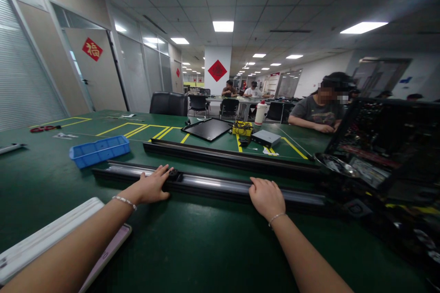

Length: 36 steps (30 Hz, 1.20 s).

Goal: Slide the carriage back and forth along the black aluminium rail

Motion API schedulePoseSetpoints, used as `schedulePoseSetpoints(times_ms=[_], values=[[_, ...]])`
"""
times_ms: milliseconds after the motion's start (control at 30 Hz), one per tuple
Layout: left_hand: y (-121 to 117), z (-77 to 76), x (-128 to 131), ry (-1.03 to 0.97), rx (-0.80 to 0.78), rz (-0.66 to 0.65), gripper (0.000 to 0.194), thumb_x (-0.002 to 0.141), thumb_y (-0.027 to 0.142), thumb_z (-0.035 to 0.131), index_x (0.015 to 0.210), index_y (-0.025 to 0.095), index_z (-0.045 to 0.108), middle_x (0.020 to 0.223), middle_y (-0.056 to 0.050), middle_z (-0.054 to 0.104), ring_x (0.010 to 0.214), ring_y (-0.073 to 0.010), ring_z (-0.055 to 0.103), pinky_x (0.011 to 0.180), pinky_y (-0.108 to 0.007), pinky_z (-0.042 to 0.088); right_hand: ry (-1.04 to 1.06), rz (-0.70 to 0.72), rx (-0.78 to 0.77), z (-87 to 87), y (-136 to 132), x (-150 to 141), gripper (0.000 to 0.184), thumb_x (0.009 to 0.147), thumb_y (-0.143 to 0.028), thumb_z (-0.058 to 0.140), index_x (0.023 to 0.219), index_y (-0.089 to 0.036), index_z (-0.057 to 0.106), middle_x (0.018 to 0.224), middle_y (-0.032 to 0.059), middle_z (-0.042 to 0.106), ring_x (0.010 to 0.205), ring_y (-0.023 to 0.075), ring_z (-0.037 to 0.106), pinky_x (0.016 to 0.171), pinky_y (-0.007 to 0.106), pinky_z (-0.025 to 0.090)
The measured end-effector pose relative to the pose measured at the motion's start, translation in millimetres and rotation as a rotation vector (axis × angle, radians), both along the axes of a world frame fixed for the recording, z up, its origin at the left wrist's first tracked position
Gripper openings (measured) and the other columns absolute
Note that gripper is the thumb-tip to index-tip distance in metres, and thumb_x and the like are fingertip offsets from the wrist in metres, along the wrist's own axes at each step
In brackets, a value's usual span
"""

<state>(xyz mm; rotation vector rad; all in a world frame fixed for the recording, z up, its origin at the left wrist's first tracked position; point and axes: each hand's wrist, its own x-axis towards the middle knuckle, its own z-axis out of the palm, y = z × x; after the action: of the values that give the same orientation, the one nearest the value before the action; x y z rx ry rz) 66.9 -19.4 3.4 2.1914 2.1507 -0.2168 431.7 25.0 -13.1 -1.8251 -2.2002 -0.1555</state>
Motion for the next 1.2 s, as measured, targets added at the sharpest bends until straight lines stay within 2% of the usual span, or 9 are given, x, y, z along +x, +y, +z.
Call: schedulePoseSetpoints(times_ms=[333, 467, 600, 733, 900, 1200], values=[[-3, 9.3, 14, 0.011, -0.027, 0.024, 0.089, 0.068, 0.046, 0.051, 0.144, 0.025, 0.01, 0.151, -0.019, 0.007, 0.138, -0.0374, 0.007, 0.094, -0.072, 0.021, 0.004, 0.0, 0.013, -1.8, 0, 1, 0.045, 0.085, -0.026, 0.03, 0.118, -0.019, 0.059, 0.12, 0.0043, 0.061, 0.109, 0.02, 0.052, 0.101, 0.036, 0.027], [-2, 10.0, 15, 0.005, -0.036, 0.023, 0.088, 0.068, 0.046, 0.051, 0.144, 0.024, 0.012, 0.151, -0.02, 0.007, 0.137, -0.0373, 0.008, 0.094, -0.071, 0.021, 0.008, 0.0, 0.017, -0.9, 0, 0, 0.045, 0.085, -0.026, 0.03, 0.118, -0.02, 0.059, 0.12, 0.0046, 0.061, 0.108, 0.0193, 0.052, 0.101, 0.036, 0.027], [-2, 8.4, 17, 0.013, -0.031, 0.027, 0.09, 0.068, 0.044, 0.05, 0.145, 0.018, 0.011, 0.15, -0.022, 0.007, 0.137, -0.0373, 0.009, 0.096, -0.07, 0.021, 0.01, 0.004, 0.011, 0.0, -1, 0, 0.045, 0.085, -0.026, 0.03, 0.118, -0.019, 0.059, 0.119, 0.005, 0.061, 0.108, 0.0192, 0.052, 0.1, 0.035, 0.027], [-3, 7.4, 21, 0.013, -0.03, 0.007, 0.091, 0.068, 0.045, 0.046, 0.145, 0.014, 0.009, 0.152, -0.017, 0.003, 0.138, -0.0361, 0.006, 0.094, -0.073, 0.02, -0.004, -0.003, 0.005, -0.4, 0, 1, 0.044, 0.084, -0.026, 0.031, 0.118, -0.02, 0.059, 0.119, 0.0056, 0.061, 0.108, 0.0194, 0.052, 0.101, 0.036, 0.027], [-4, 8.7, 23, 0.007, -0.046, 0.0, 0.091, 0.068, 0.046, 0.045, 0.145, 0.016, 0.008, 0.152, -0.012, 0.001, 0.138, -0.0356, 0.004, 0.093, -0.074, 0.02, 0.006, 0.001, 0.003, -0.4, 0, 0, 0.044, 0.084, -0.026, 0.031, 0.118, -0.02, 0.06, 0.12, 0.0051, 0.061, 0.109, 0.0195, 0.052, 0.101, 0.036, 0.027], [0, 7.4, 29, -0.003, -0.047, 0.029, 0.094, 0.065, 0.049, 0.051, 0.145, 0.023, 0.007, 0.152, -0.018, 0.004, 0.137, -0.0405, 0.006, 0.09, -0.076, 0.019, 0.021, 0.005, 0.004, 0.5, -1, 1, 0.044, 0.085, -0.026, 0.03, 0.118, -0.02, 0.059, 0.119, 0.0047, 0.062, 0.109, 0.0199, 0.052, 0.101, 0.037, 0.027]])
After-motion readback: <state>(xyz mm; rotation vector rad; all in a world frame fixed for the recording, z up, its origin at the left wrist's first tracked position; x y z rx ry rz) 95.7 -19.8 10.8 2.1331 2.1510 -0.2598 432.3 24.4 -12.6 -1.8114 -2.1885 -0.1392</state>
